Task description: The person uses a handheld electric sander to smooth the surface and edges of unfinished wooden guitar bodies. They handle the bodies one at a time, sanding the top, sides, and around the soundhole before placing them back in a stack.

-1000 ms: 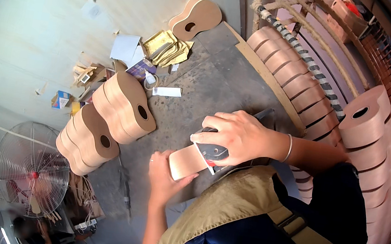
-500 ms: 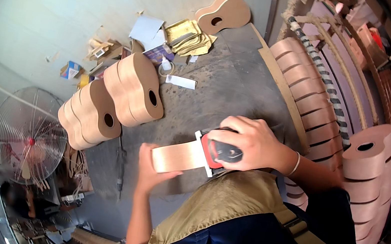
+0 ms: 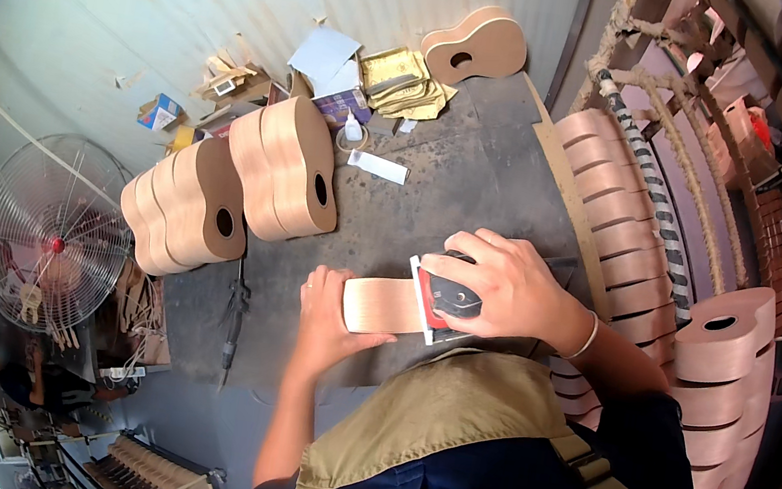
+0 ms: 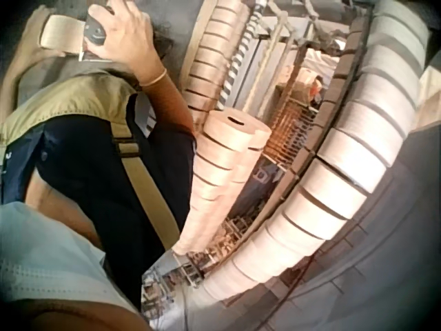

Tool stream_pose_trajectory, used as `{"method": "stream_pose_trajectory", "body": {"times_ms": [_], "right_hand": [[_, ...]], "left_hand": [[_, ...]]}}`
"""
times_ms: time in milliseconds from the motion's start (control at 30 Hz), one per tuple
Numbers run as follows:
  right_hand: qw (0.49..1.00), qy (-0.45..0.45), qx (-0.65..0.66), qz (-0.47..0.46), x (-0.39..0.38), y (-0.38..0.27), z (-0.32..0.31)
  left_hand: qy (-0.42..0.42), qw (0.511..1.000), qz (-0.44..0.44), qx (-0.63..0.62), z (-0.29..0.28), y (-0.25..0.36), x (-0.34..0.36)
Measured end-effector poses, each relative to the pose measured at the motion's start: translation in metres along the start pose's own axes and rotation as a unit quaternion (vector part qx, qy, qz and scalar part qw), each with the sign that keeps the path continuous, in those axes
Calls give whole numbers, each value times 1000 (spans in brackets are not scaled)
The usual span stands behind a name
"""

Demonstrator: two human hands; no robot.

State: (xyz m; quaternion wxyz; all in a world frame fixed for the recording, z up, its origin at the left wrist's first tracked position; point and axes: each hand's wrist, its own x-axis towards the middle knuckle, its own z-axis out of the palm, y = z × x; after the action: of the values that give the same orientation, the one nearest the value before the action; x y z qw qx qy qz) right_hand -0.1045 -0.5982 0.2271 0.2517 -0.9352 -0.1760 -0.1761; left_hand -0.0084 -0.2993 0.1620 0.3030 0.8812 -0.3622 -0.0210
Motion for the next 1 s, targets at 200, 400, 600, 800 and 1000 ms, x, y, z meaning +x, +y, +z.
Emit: {"method": "stream_pose_trajectory", "body": {"times_ms": [200,400,600,800,1000], "right_hand": [[999,-23,-45,0,-5,-1,-1],[997,-59,-47,11,-7,-10,-11],[1000,-17,4,20,-9,-9,0],[998,53,36,27,-24,1,11],[1000,12,9,2,2,-28,19]], "left_hand": [[-2,1000,21,9,4,4,1],[-4,1000,7,3,2,-6,0],[2,999,12,-31,0,-25,-5],[25,994,-46,-93,-9,-81,-36],[16,999,11,-27,-3,-39,-12]]}}
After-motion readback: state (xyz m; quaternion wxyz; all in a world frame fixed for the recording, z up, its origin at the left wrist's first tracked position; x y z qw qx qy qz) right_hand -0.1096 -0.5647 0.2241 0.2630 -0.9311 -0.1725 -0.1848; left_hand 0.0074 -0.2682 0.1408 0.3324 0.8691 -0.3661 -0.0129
